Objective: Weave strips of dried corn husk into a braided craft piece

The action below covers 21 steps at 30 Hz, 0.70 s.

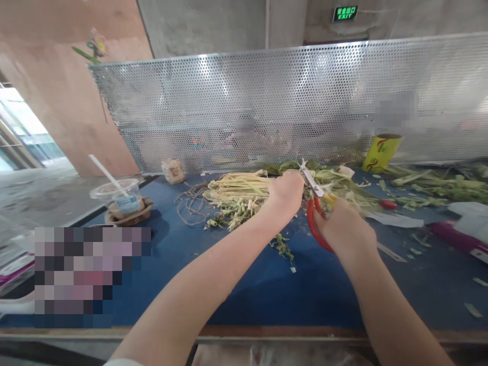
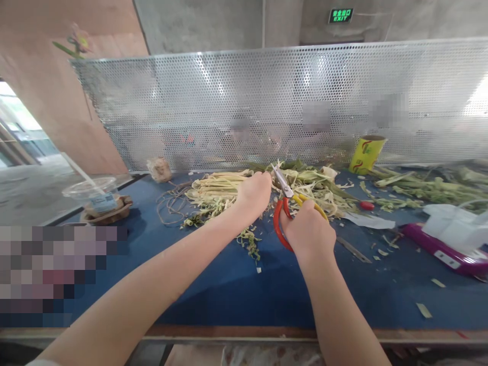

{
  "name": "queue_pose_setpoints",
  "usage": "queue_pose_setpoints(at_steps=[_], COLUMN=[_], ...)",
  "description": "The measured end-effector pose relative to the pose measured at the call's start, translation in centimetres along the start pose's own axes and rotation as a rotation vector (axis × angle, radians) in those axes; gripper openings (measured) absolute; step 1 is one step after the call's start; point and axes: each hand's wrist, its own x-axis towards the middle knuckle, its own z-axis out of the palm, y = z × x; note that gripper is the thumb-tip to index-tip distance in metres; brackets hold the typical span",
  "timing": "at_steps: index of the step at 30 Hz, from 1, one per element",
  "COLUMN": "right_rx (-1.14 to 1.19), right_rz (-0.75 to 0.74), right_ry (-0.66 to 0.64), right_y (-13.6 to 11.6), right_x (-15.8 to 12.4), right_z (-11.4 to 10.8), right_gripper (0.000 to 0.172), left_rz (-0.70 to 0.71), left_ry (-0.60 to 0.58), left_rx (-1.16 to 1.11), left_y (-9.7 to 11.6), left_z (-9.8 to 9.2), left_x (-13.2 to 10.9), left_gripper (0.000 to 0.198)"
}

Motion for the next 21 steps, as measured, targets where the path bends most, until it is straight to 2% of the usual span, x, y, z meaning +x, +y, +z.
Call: queue_pose_setpoints(at_steps=[16,21], right_rx=[0.005,-0.009], right_rz=[-0.028,-0.046], right_ry=[-0.050,-0.086], right_y=[0.1,0.3], right_x=[0.2,0.5], right_z=[0.7,1.0], right_gripper=[0.057,0.056], left_rz=[-0.016,-0.014], left_ry=[-0.043,-0.053], left_rx=[0.030,-0.049], left_y=[-0.2,0.0], left_z=[0.2,0.6], left_x=[-0.4,-0.2], left_gripper=[0.025,0.027])
